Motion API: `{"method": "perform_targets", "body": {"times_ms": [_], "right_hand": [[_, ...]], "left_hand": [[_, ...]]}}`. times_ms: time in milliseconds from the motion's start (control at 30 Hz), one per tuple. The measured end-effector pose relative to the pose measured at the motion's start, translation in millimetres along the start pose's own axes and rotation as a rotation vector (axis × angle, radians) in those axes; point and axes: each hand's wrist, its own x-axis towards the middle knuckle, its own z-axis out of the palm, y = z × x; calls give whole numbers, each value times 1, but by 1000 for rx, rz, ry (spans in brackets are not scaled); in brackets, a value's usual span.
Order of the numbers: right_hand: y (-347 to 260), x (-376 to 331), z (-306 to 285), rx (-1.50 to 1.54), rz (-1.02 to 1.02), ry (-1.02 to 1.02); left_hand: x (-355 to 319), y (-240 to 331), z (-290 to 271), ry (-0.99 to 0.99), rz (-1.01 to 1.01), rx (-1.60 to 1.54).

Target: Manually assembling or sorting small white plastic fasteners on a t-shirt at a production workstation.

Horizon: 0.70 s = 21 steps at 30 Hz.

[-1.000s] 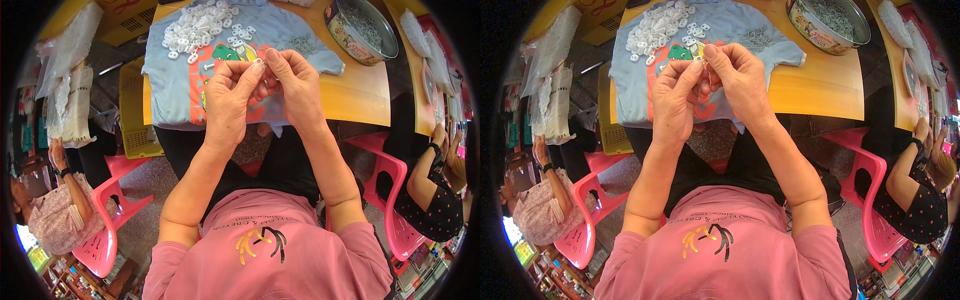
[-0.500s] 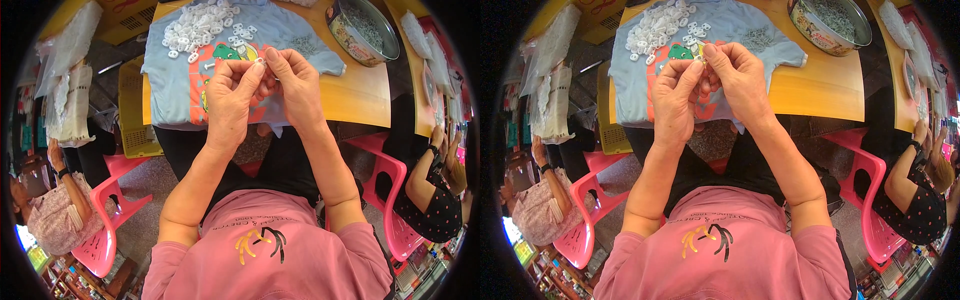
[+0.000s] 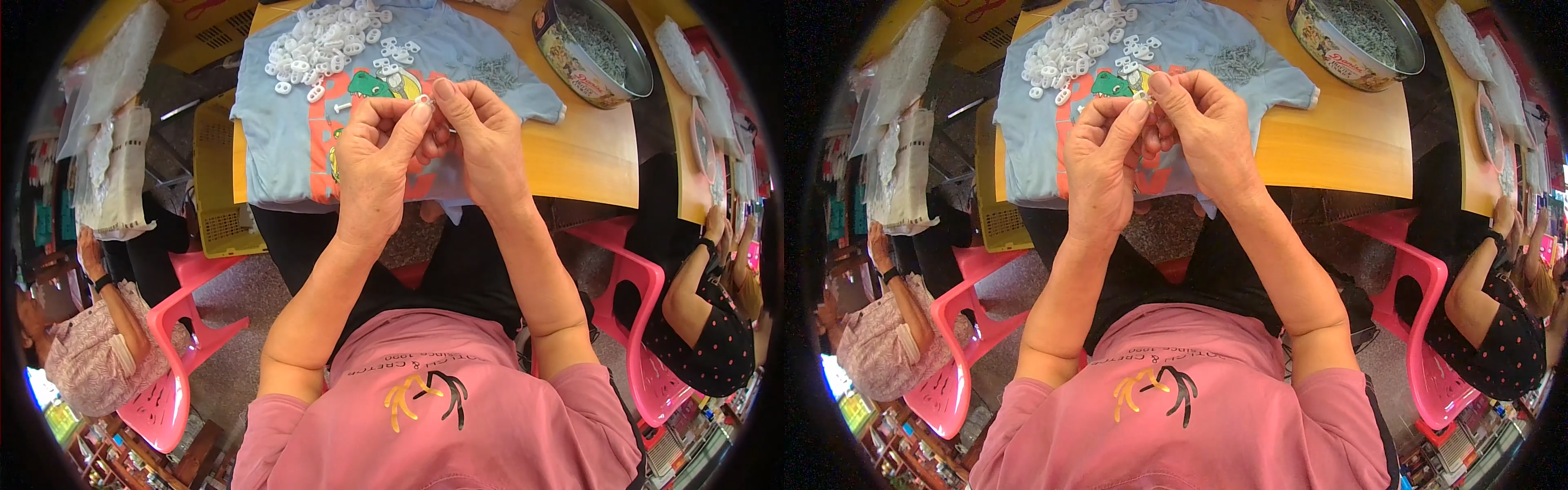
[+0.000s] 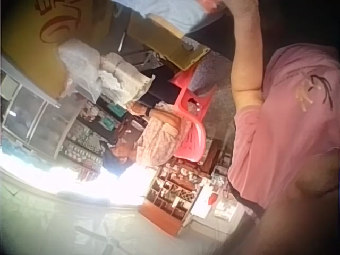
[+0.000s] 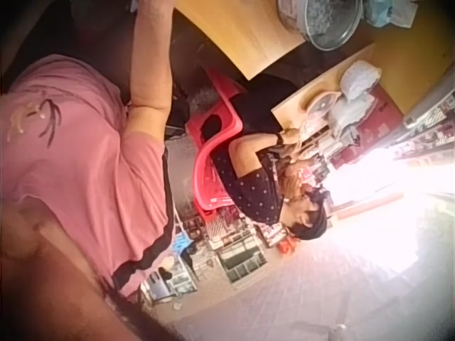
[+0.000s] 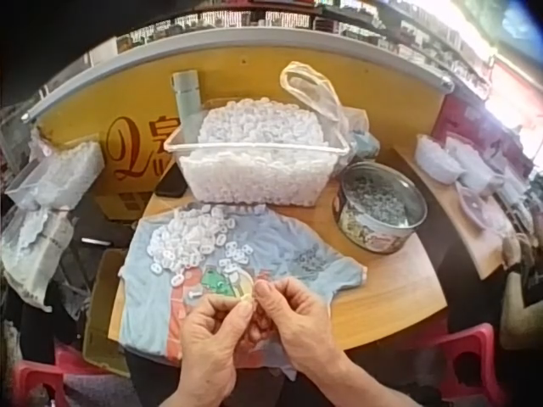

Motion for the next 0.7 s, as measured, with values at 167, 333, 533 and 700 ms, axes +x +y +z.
{"method": "perform_targets", "body": {"times_ms": [167,333,533,700], "right_hand": [[-2,-1,2,-15,7,9],[-4,-2,3,-120,-45,12],[-6,0,1,-138,-61,-40],[-4,2,2,-242,-134,-33]], "left_hand": [[0,-1,0,5,10,20],[0,-2,-2,10,9,41],[-1,-3,-3,27,16,86],[0,-4,-6,-1,71,171]]}}
